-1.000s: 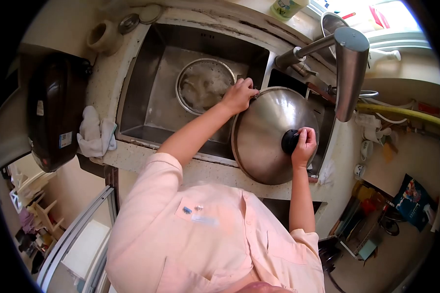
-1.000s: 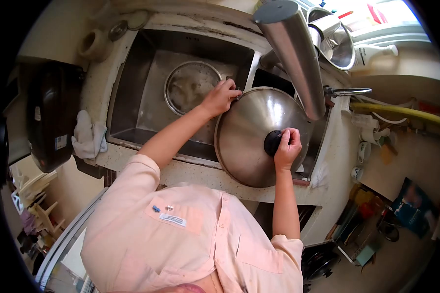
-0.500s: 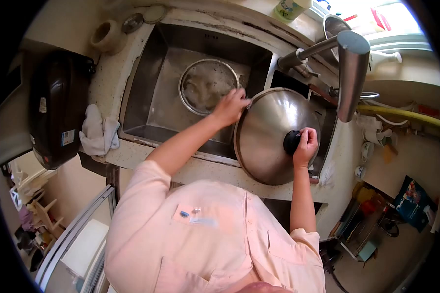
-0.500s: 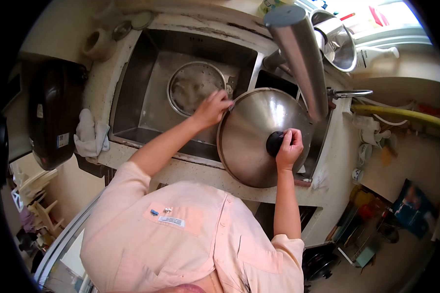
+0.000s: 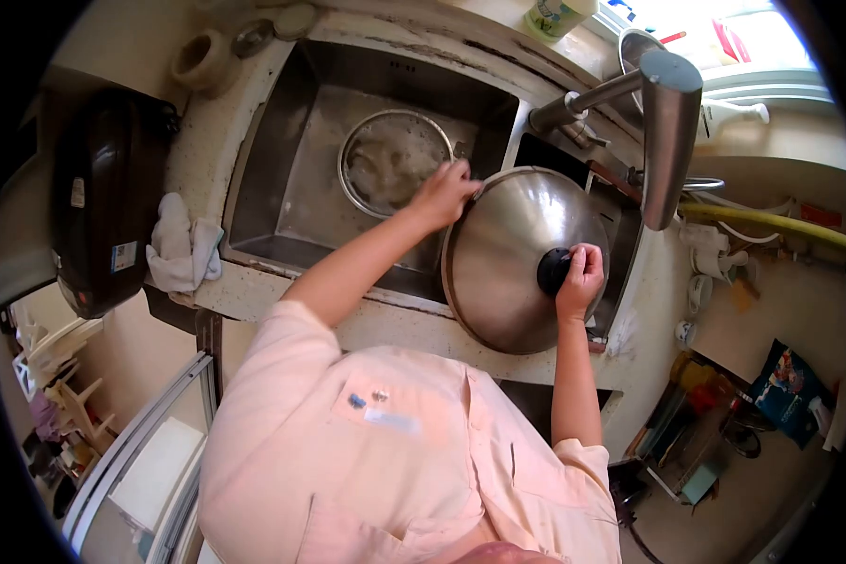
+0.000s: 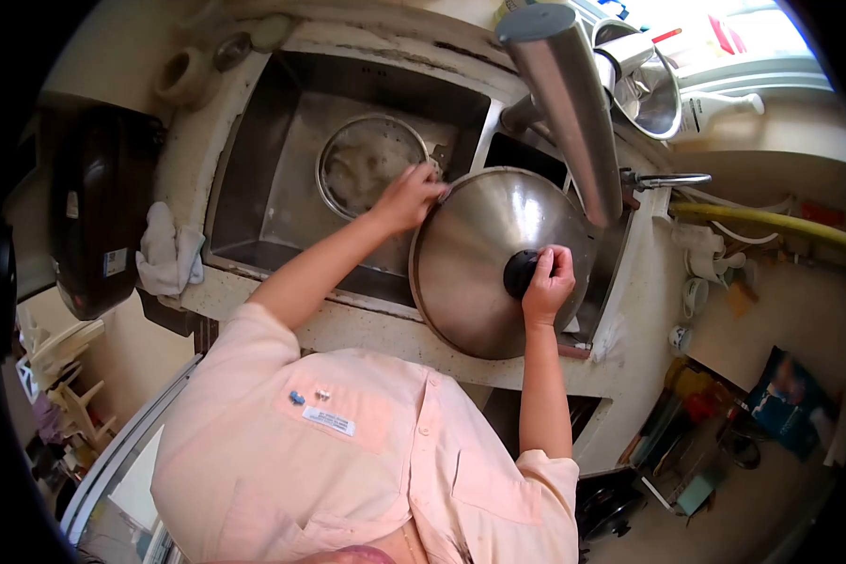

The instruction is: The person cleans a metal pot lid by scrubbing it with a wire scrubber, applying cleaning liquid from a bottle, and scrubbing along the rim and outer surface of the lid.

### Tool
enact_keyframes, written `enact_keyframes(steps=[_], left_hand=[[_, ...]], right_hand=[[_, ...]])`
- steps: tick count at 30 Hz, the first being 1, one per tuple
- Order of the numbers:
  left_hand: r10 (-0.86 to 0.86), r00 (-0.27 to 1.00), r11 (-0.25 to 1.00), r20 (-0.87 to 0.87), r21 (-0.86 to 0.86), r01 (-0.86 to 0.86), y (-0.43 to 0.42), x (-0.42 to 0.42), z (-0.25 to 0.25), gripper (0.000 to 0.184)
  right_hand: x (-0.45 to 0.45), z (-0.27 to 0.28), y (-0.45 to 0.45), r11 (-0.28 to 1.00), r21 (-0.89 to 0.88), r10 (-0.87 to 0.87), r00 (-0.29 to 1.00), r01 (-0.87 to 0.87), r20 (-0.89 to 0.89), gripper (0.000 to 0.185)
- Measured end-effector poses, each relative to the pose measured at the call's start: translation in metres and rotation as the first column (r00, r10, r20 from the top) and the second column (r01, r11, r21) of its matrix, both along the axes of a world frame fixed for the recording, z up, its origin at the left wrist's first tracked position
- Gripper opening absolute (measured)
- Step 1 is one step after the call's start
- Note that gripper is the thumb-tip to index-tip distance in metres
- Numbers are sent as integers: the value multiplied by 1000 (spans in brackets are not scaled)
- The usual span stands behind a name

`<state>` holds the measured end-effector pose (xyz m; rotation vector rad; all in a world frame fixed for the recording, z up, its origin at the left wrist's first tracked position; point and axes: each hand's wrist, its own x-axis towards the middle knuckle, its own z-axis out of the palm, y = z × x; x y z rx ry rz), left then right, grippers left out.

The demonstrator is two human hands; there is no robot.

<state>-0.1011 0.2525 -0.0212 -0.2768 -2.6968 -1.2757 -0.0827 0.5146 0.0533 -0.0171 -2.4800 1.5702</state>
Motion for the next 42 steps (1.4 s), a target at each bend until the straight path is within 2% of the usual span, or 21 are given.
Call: enact_keyframes(steps=[3, 6, 7, 10, 11, 14, 18, 19, 22, 25, 28, 30, 31, 33, 35, 39, 42], left_hand=[[-26, 998, 1000, -52, -3, 26, -6, 5, -8, 19], [-6, 990, 1000, -142, -2, 6, 12, -30, -10, 22], [9, 994, 1000, -110, -21, -12, 13, -27, -6, 23], [-12, 1000, 1000, 20, -13, 12, -4, 13, -3, 23], [-11, 1000, 999, 14, 35, 10, -5, 17, -2, 22], [9, 995, 997, -98, -81, -17, 10, -20, -3, 24], [71, 993, 997, -95, -27, -74, 14, -9, -9, 25], [57, 996, 997, -67, -47, -60, 4, 9, -8, 22], [-38, 995, 995, 92, 92, 30, -21, 55, -8, 21], [33, 965, 912, 262, 388, -137, -29, 57, -6, 23], [89, 926, 901, 368, 367, -232, -18, 72, -20, 24], [132, 883, 825, 450, 445, -350, -6, 81, -22, 24], [145, 857, 767, 494, 491, -413, -1, 82, -26, 25], [182, 820, 663, 543, 548, -510, 8, 83, -23, 24], [176, 825, 718, 537, 504, -481, 8, 76, -15, 22], [204, 862, 827, 464, 390, -406, 10, 39, -31, 20], [176, 841, 720, 512, 516, -465, 18, -1, -30, 21]], right_hand=[[2, -1, -1, 1000, 29, -5, 1000, 5, -7, 17], [3, 3, -4, 999, 54, -1, 1000, 3, -24, 17], [4, 6, -5, 1000, 21, -8, 1000, 7, 16, 17], [2, -2, 0, 1000, 4, 12, 1000, -11, -18, 17], [2, -2, -1, 1000, 1, -3, 1000, 3, 4, 17], [2, 2, -3, 999, 36, 2, 1000, -1, -20, 16], [2, -2, 5, 998, 54, 21, 999, -24, 48, 14], [1, -33, 25, 925, 379, 116, 955, -3, -275, 15], [-5, -48, 39, 730, 683, 315, 874, 26, -370, 20], [-2, -44, 40, 593, 804, 389, 857, 50, -340, 29], [-1, -20, 17, 542, 823, 367, 833, 170, -414, 16], [4, 6, -6, 678, 735, 186, 961, 27, -206, 4], [8, 18, -18, 743, 668, 106, 992, -30, -74, 6], [14, 35, -43, 733, 679, 155, 967, 24, -202, 11], [14, 37, -47, 741, 669, 193, 937, 55, -291, 12], [14, 31, -45, 726, 685, 193, 936, 66, -295, 11], [17, 26, -42, 698, 712, 168, 949, 76, -265, 10]])
